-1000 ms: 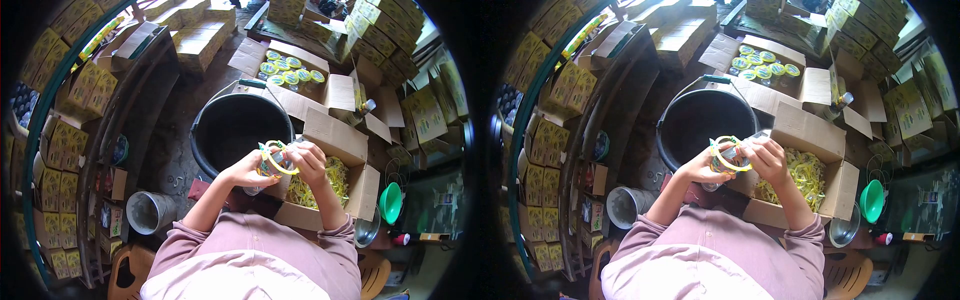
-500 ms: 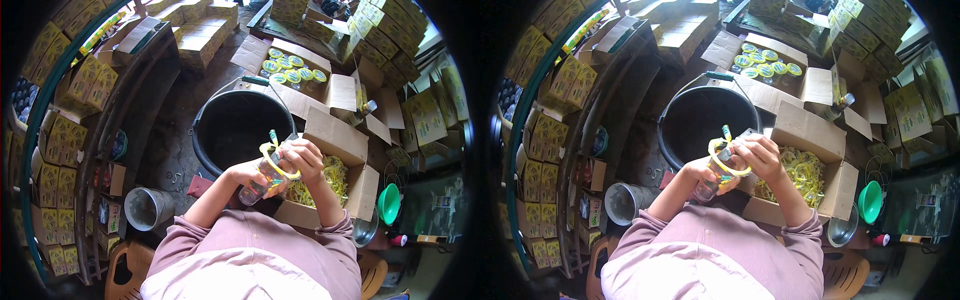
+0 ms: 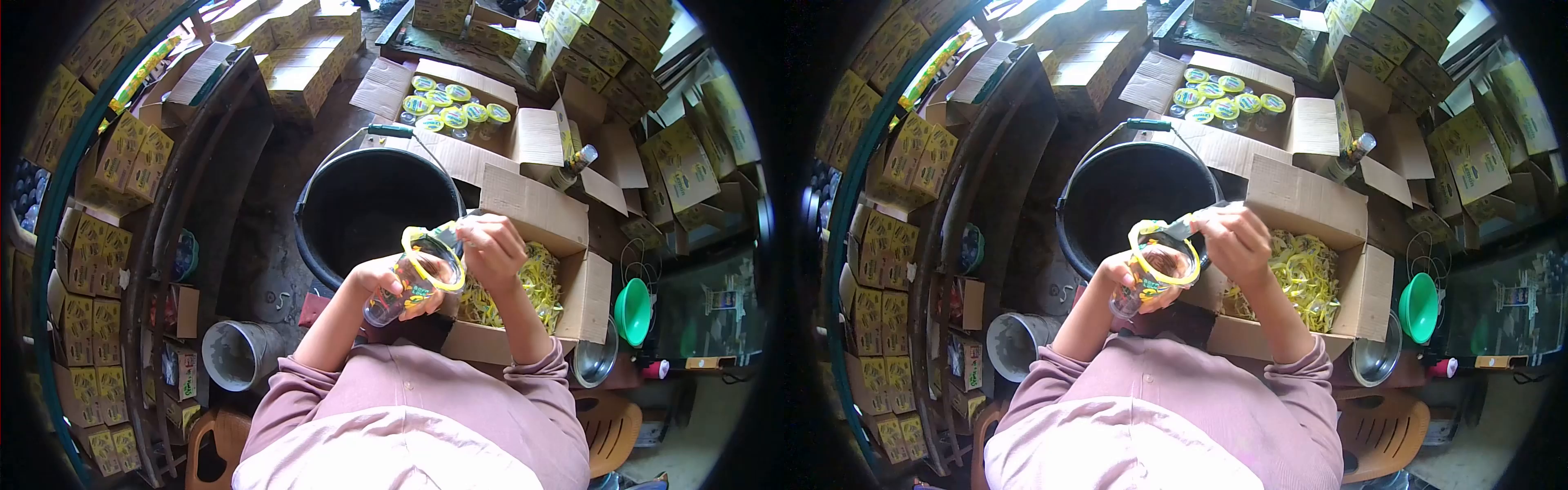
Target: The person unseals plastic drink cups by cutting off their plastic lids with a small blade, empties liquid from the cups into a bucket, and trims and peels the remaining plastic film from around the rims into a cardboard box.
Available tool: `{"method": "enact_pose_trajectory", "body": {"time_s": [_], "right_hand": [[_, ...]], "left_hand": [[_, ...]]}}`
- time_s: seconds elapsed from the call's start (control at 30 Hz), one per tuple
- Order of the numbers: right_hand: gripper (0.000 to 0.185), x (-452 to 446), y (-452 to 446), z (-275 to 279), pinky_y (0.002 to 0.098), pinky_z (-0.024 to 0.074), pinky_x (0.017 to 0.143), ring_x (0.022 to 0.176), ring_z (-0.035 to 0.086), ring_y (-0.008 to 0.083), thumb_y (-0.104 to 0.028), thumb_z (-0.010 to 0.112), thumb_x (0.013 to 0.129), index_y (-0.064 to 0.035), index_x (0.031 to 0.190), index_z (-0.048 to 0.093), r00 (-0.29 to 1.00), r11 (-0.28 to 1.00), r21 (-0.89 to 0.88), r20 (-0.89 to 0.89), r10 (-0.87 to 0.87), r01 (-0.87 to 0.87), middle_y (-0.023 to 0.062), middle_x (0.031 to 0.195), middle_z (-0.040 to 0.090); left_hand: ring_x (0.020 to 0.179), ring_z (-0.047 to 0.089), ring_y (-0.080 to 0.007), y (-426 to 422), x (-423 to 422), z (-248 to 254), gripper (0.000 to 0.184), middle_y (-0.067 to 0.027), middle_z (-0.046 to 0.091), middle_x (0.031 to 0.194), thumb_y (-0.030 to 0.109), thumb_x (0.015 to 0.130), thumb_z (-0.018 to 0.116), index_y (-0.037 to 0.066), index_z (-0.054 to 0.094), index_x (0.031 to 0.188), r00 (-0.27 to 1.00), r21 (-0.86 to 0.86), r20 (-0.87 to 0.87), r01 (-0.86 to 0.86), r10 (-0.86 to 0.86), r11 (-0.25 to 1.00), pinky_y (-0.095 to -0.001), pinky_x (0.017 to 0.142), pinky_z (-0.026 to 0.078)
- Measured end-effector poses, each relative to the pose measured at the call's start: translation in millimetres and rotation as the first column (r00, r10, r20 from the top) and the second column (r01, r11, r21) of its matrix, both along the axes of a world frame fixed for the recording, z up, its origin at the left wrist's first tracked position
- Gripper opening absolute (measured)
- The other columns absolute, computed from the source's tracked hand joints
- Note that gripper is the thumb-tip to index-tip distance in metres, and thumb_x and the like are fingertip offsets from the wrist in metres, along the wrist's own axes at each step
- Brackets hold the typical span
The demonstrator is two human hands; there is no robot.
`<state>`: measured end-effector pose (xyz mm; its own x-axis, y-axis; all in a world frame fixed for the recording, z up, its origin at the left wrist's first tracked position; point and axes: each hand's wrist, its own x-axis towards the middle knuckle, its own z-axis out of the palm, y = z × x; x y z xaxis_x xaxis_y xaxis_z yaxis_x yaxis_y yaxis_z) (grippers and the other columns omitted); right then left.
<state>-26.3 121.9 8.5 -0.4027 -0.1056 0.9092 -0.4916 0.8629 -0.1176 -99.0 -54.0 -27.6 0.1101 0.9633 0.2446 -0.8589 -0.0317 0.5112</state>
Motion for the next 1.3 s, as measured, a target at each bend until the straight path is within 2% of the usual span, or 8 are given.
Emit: {"method": "enact_pose_trajectory", "body": {"time_s": [0.37,0.43,0.5,0.53,0.9,1.03,1.2,1.3], "right_hand": [[0.019,80,61,-37,0.0278,0.0474,0.059,0.064,0.059,0.0169,0.008,0.064,0.067,-0.0037,0.082,0.066,0.813,0.762,-0.283,0.23,-0.535,0.582,0.0091,0.072,0.061],[0.052,96,78,-54,0.0333,0.05,0.061,0.068,0.062,0.0245,0.01,0.063,0.066,-0.0063,0.115,0.055,0.739,0.754,-0.183,0.441,-0.51,0.63,0.0132,0.076,0.063],[0.079,114,75,-52,0.0373,0.0502,0.063,0.066,0.062,0.0296,0.01,0.062,0.063,-0.0093,0.134,0.032,-0.006,0.497,0.279,0.876,-0.483,0.822,0.0165,0.074,0.062],[0.091,124,74,-62,0.0394,0.0497,0.062,0.062,0.06,0.0307,0.01,0.062,0.062,-0.0126,0.139,0.018,-0.06,0.505,0.346,0.865,-0.498,0.791,0.0183,0.07,0.061],[0.048,86,32,-20,0.0217,0.0491,0.064,0.065,0.058,0.008,0.007,0.068,0.067,-0.0069,0.111,0.055,0.849,0.556,-0.729,0.523,0.078,0.399,0.0019,0.07,0.06],[0.054,63,6,-3,0.0196,0.0484,0.066,0.07,0.057,0.0064,0.012,0.067,0.065,-0.0031,0.114,0.052,0.849,0.505,-0.856,0.347,0.399,0.113,0.0015,0.075,0.058],[0.054,43,-6,-29,0.0243,0.0511,0.07,0.075,0.059,0.0108,0.009,0.066,0.068,0.0027,0.118,0.043,0.669,-0.187,-0.982,-0.118,0.734,0.032,0.0058,0.082,0.061],[0.05,36,-13,-28,0.025,0.0506,0.074,0.08,0.06,0.0131,0.009,0.064,0.071,0.0051,0.116,0.043,0.656,-0.276,-0.959,-0.174,0.735,0.055,0.0085,0.086,0.061]], "left_hand": [[0.064,0.058,-0.0188,5,-13,-4,0.064,-0.0184,0.055,0.087,0.019,0.064,0.07,-0.006,0.039,0.114,0.988,0.058,-0.157,0.006,0.004,0.998,-0.0263,0.054,0.047],[0.068,0.058,-0.0175,6,-16,2,0.062,-0.0158,0.056,0.089,0.018,0.065,0.07,-0.003,0.04,0.115,0.961,0.031,-0.268,-0.064,0.07,0.997,-0.0262,0.057,0.048],[0.076,0.055,-0.0133,4,-18,10,0.058,-0.0109,0.055,0.093,0.019,0.067,0.07,0.002,0.042,0.115,0.814,-0.043,-0.552,-0.247,0.184,0.968,-0.0251,0.064,0.046],[0.08,0.053,-0.0124,5,-18,15,0.057,-0.0098,0.053,0.095,0.02,0.068,0.069,0.002,0.042,0.115,0.653,0.017,-0.708,-0.363,0.267,0.932,-0.0242,0.067,0.045],[0.097,0.047,-0.0239,19,9,28,0.062,-0.0194,0.042,0.108,0.009,0.078,0.056,0.001,0.021,0.129,-0.046,0.232,-0.932,-0.838,0.361,0.493,-0.0333,0.087,0.039],[0.101,0.045,-0.0317,27,13,12,0.064,-0.0228,0.04,0.112,0.008,0.077,0.058,-0.002,0.02,0.127,-0.363,0.47,-0.865,-0.827,0.347,0.309,-0.0379,0.089,0.037],[0.104,0.043,-0.032,30,17,22,0.063,-0.0236,0.037,0.115,0.003,0.075,0.059,-0.002,0.021,0.126,-0.577,0.635,-0.772,-0.715,0.265,0.293,-0.039,0.089,0.036],[0.103,0.04,-0.0377,33,18,14,0.064,-0.0239,0.038,0.116,0.006,0.073,0.062,-0.001,0.024,0.123,-0.607,0.674,-0.736,-0.694,0.298,0.252,-0.0454,0.089,0.032]]}}
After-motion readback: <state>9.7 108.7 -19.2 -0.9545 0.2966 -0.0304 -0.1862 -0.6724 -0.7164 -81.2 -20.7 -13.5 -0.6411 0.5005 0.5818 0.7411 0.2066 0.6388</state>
